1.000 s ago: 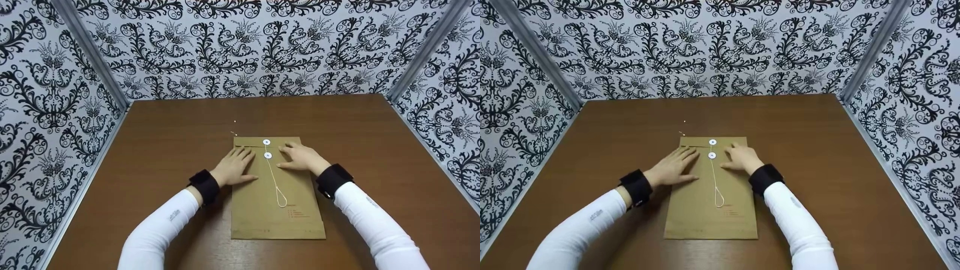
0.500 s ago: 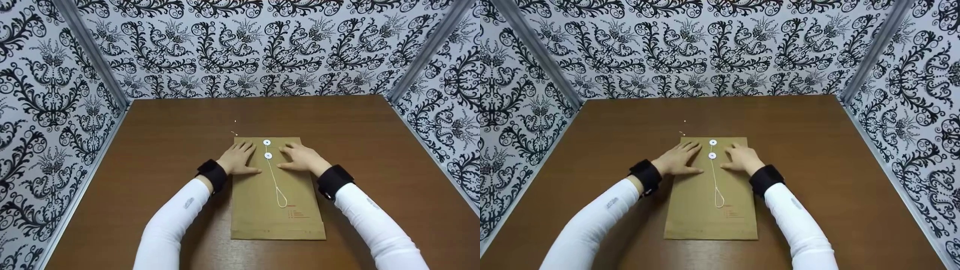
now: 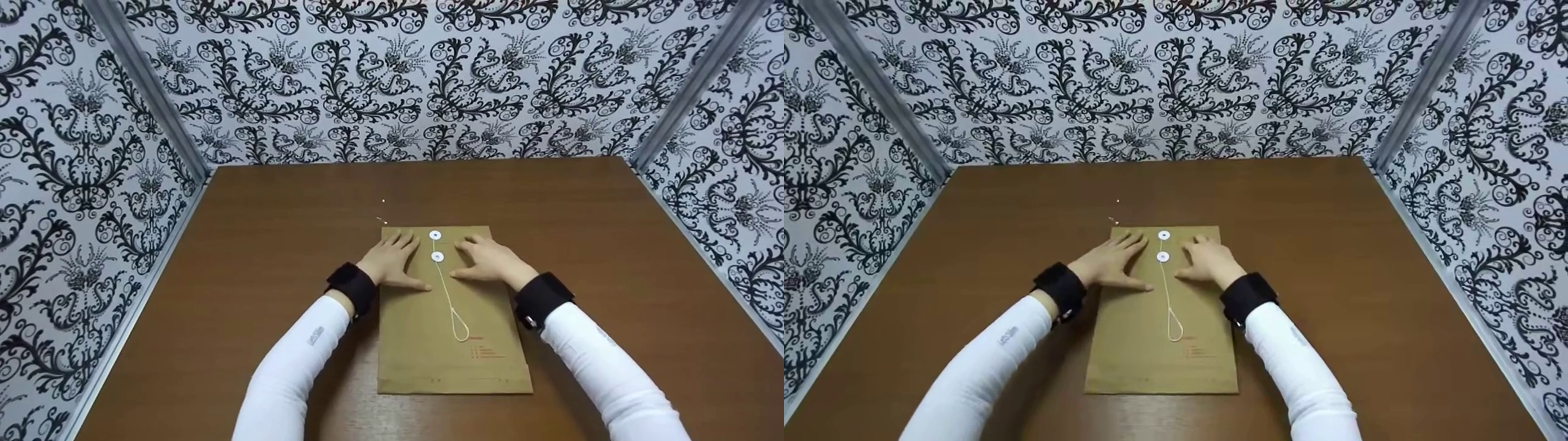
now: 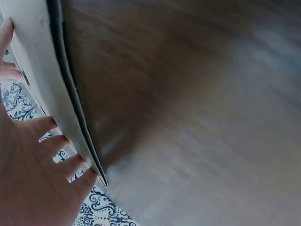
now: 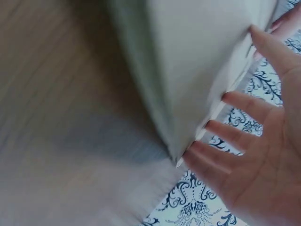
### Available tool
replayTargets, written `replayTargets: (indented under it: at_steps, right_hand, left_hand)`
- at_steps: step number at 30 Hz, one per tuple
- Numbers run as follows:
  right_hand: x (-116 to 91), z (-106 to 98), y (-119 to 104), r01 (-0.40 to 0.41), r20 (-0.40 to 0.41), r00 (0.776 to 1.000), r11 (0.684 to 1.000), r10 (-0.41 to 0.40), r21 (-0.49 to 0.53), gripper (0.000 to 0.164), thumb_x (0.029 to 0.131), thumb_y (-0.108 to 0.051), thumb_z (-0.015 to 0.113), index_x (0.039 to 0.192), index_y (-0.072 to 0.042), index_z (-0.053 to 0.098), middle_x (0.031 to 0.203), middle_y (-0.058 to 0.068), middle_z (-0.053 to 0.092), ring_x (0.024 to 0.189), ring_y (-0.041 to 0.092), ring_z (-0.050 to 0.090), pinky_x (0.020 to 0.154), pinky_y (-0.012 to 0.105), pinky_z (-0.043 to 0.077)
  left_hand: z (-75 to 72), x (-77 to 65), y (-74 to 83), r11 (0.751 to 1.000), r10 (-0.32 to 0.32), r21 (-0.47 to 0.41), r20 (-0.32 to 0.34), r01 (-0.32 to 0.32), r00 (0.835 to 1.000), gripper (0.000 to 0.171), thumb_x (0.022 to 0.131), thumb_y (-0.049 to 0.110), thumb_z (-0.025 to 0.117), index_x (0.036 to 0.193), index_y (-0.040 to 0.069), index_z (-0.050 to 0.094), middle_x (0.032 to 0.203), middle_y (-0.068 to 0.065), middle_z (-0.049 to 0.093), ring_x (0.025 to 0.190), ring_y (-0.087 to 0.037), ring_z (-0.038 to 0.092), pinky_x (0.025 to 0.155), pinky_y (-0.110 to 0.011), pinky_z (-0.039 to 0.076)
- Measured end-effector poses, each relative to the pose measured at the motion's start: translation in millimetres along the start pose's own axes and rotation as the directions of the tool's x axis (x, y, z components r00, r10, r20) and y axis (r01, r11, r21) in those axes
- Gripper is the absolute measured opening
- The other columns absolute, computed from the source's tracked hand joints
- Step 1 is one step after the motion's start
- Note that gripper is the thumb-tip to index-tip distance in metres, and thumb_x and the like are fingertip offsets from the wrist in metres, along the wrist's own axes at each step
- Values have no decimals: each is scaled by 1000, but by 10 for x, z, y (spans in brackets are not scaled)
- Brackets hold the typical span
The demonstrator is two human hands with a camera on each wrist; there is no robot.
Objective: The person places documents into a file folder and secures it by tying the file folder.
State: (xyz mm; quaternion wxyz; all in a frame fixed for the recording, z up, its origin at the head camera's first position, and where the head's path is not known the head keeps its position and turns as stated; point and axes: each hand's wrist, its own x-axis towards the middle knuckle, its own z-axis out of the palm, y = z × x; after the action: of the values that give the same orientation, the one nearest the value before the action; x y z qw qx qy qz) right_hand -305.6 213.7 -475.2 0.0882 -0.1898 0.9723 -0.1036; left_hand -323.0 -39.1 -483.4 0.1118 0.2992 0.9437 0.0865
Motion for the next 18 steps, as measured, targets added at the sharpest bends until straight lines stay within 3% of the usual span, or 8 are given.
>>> replayTargets:
  at_steps: [7, 12, 18]
  right_hand:
    - [-57, 21, -188, 18, -54, 998, 1000, -18, -4, 62, 92, -40, 74, 139, -3, 59, 140, 26, 57, 129, 47, 56, 103, 60, 51]
    - [-152, 77, -329, 38, -87, 996, 999, -35, 38, 48, 90, -36, 76, 122, -3, 65, 127, 21, 59, 121, 44, 58, 99, 58, 52]
    - [-258, 159, -445, 50, -89, 995, 987, -36, 153, 33, 84, -29, 82, 96, -4, 65, 99, 11, 56, 86, 23, 55, 77, 39, 49]
  left_hand:
    - [-3, -17, 2, 1000, 5, 15, -4, -5, 1000, 112, 81, 73, 68, 163, 10, 24, 172, -14, 20, 161, -38, 17, 131, -49, 21]
    - [-18, -15, 9, 1000, 5, 15, 12, -6, 1000, 111, 83, 73, 66, 164, 11, 23, 173, -13, 17, 161, -38, 16, 130, -52, 22]
    - [-3, -10, -5, 1000, 4, 28, 8, -4, 1000, 111, 82, 74, 66, 164, 12, 24, 173, -12, 17, 162, -36, 15, 131, -50, 21]
